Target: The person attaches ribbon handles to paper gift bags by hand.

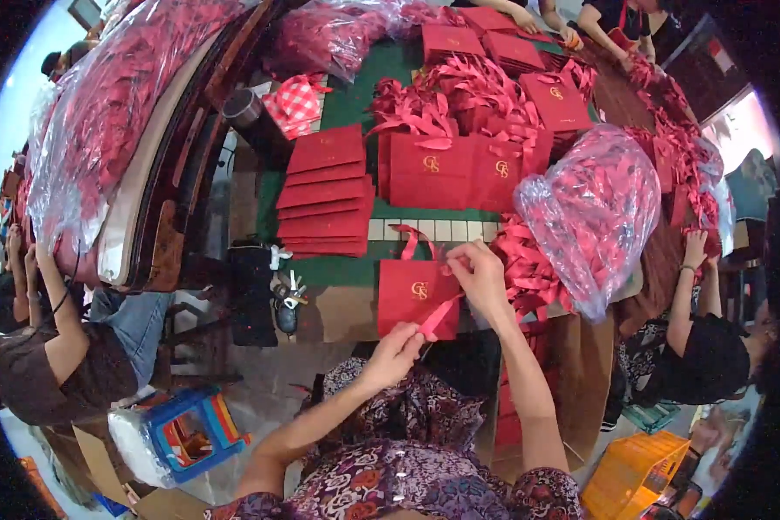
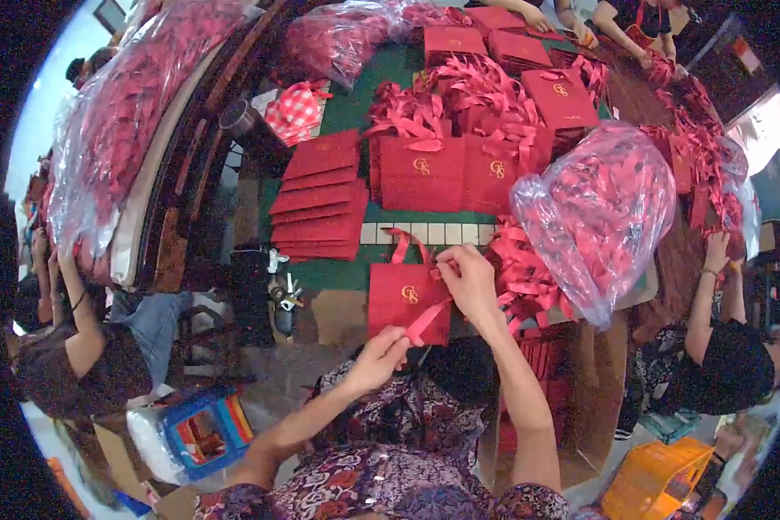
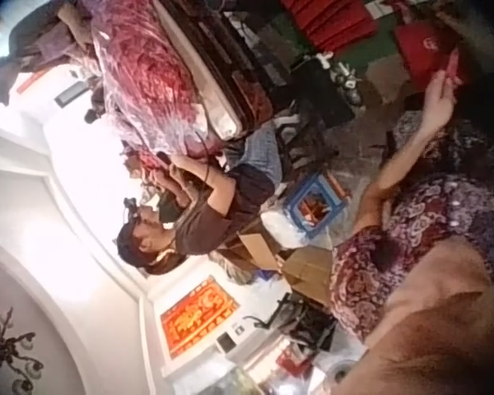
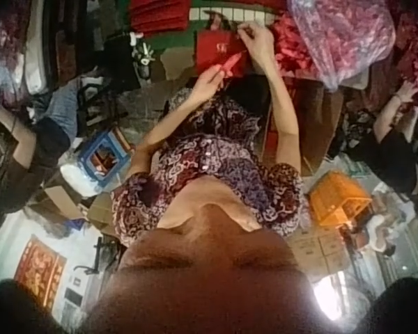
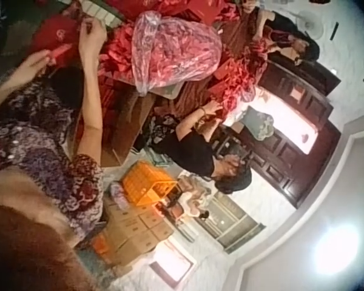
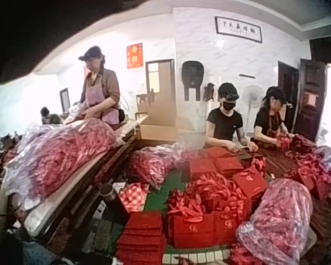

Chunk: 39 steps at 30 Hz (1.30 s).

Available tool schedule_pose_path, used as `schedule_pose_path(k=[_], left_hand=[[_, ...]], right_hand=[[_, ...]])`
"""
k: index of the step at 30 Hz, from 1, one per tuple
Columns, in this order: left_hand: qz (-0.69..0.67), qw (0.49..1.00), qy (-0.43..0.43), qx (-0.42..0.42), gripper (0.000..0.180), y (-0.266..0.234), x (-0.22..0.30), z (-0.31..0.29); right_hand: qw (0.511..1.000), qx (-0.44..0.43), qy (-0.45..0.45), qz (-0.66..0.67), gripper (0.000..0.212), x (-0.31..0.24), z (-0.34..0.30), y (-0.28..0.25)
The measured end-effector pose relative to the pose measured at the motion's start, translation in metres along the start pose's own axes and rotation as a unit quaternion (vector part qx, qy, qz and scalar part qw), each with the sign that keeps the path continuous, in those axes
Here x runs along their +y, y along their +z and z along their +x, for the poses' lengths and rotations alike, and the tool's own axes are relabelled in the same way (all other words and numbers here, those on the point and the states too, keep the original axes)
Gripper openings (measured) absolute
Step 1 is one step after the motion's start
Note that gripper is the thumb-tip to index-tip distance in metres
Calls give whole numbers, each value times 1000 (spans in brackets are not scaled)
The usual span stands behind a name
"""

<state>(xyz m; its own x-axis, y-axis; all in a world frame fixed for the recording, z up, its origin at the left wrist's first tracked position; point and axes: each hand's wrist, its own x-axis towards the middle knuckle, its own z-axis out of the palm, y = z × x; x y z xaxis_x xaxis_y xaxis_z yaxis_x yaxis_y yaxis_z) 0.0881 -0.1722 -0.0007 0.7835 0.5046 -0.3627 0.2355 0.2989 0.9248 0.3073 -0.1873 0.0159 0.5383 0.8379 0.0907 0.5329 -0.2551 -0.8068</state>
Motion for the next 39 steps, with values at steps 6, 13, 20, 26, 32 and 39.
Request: schedule_pose_path(k=[6, 13, 20, 26, 32, 39], left_hand=[[185, 981, 56, 27, 21, -41, -8, 4], [-116, 993, -15, 8, 31, -45, 24, 30], [122, 988, 80, 45, 31, -59, 33, 39], [415, 865, 222, 175, 39, -57, 49, 58], [458, 862, 167, 140, 41, -55, 31, 68], [400, 887, 191, 128, 28, -59, 39, 61]], right_hand=[[984, 71, -73, -149, 17, 3, -18, -10], [972, -175, -141, 68, 32, -50, -52, -2], [983, -141, -55, 100, 18, -40, -58, 19], [999, -12, -2, 49, 12, -24, -48, 34], [999, 39, 8, -3, 11, -17, -45, 52], [997, 63, 4, 33, 11, -23, -51, 61]])
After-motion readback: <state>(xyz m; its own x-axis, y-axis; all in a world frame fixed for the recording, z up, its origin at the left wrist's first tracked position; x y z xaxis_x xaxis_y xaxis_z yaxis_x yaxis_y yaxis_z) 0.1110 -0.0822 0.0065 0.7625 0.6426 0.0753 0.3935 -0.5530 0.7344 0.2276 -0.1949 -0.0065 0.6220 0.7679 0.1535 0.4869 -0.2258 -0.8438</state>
